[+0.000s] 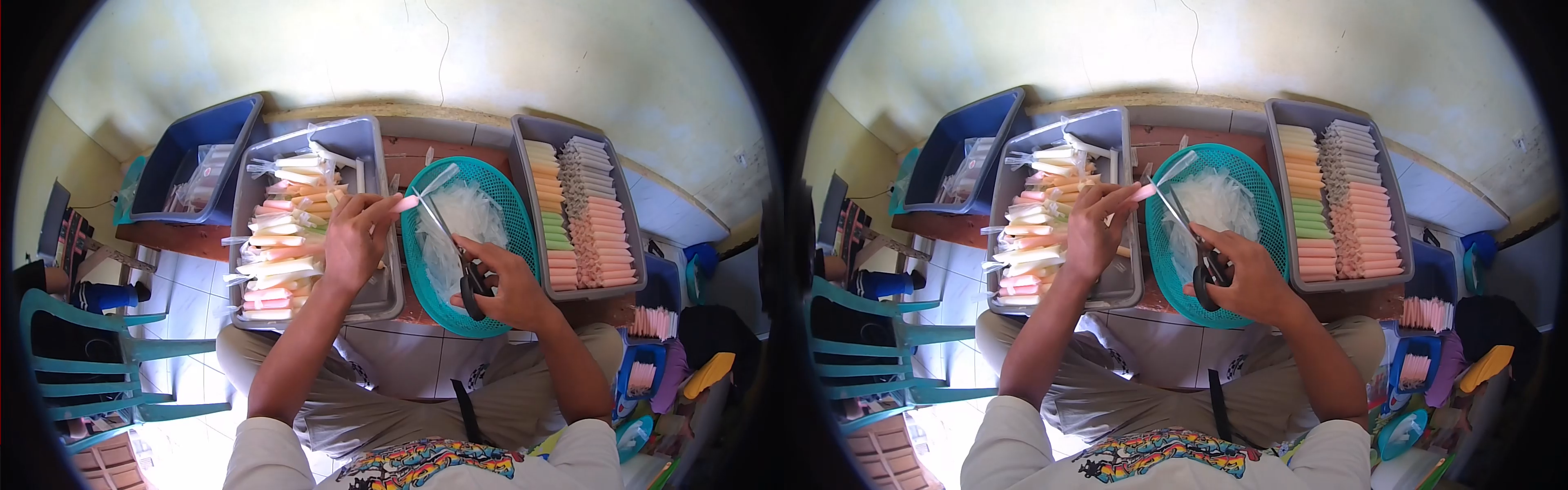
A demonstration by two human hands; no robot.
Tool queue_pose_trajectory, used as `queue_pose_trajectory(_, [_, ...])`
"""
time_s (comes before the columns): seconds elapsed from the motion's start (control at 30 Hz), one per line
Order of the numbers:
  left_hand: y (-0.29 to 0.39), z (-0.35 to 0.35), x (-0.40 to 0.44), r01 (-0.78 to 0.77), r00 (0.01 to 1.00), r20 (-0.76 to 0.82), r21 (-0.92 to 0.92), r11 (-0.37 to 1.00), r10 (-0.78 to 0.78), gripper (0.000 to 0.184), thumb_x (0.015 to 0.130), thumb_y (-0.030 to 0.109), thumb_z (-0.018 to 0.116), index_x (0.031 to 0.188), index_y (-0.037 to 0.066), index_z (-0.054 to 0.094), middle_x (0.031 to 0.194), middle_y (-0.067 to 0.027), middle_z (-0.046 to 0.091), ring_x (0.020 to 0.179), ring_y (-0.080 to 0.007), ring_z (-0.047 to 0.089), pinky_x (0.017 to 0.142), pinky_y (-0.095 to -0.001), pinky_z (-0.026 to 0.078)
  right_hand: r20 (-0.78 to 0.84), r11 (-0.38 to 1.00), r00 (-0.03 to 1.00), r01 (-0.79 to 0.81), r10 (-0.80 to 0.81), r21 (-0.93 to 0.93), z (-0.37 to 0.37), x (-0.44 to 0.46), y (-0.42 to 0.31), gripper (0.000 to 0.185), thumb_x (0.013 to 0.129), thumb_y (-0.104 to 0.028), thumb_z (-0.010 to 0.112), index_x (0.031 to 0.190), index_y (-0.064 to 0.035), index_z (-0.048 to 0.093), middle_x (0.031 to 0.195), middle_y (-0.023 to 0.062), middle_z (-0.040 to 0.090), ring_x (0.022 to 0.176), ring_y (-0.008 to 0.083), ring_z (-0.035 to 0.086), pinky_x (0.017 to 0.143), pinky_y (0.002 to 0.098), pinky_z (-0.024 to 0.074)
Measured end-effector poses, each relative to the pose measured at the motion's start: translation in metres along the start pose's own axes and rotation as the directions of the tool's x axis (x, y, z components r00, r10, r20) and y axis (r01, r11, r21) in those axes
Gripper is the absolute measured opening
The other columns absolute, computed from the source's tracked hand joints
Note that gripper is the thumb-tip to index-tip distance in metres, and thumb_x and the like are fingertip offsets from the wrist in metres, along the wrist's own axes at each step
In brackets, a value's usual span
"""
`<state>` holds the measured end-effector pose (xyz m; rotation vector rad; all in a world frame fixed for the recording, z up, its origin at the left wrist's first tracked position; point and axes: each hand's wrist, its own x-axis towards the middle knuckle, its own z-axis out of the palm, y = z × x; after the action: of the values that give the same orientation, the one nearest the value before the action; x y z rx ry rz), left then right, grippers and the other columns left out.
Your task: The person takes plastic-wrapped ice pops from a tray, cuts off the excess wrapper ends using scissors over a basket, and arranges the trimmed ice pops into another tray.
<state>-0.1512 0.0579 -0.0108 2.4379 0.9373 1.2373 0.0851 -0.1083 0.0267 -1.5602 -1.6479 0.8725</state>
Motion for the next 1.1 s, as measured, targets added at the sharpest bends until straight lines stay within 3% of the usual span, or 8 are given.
queue_pose_trajectory(0.03, [0.001, 0.0, 0.0, -0.021, 1.0, 0.004, -0.005, 1.0, 0.021, 0.038, 0.088, 0.001, 0.083, 0.124, 0.013, 0.084, 0.1, -0.0064, 0.076, 0.092, -0.0294, 0.07, 0.085, -0.0448, 0.057, -0.002, 1.0, 1.0, -0.001, 0.001, 0.003, 0.001, 0.001, -0.001, 0.094, 0.079, -0.034, 0.098, 0.16, -0.0096, 0.059, 0.104, 0.0138, 0.068, 0.084, 0.0246, 0.067, 0.081, 0.04, 0.059])
queue_pose_trajectory(0.1, [0.003, -0.001, 0.0, -0.042, 0.999, 0.008, -0.009, 0.999, 0.042, 0.039, 0.087, 0.001, 0.083, 0.124, 0.012, 0.084, 0.101, -0.0065, 0.076, 0.092, -0.0292, 0.069, 0.085, -0.0449, 0.057, 0.056, 0.999, 0.997, -0.048, 0.048, -0.008, 0.001, 0.002, -0.003, 0.099, 0.08, -0.016, 0.097, 0.167, -0.0123, 0.051, 0.125, 0.0142, 0.068, 0.1, 0.02, 0.072, 0.089, 0.0379, 0.0675])
queue_pose_trajectory(0.63, [0.003, 0.001, -0.002, -0.08, 0.995, 0.055, -0.059, 0.995, 0.083, 0.033, 0.088, 0.004, 0.085, 0.119, 0.014, 0.085, 0.101, -0.0061, 0.076, 0.091, -0.0298, 0.069, 0.084, -0.0448, 0.057, 0.044, 0.995, 0.995, -0.09, 0.088, 0.037, 0.001, 0.004, -0.006, 0.095, 0.084, -0.013, 0.095, 0.167, -0.0131, 0.051, 0.125, 0.0123, 0.069, 0.097, 0.0141, 0.07, 0.086, 0.035, 0.0693])
queue_pose_trajectory(1.1, [0.002, 0.002, -0.003, -0.075, 0.995, 0.061, -0.038, 0.996, 0.077, 0.034, 0.088, 0.004, 0.084, 0.12, 0.014, 0.085, 0.099, -0.0058, 0.075, 0.091, -0.0288, 0.069, 0.084, -0.0443, 0.057, 0.04, 0.984, 0.99, -0.141, 0.138, 0.107, 0.003, 0.002, 0.01, 0.092, 0.088, -0.017, 0.096, 0.168, -0.0121, 0.05, 0.127, 0.0115, 0.071, 0.096, 0.0129, 0.07, 0.083, 0.0302, 0.063])
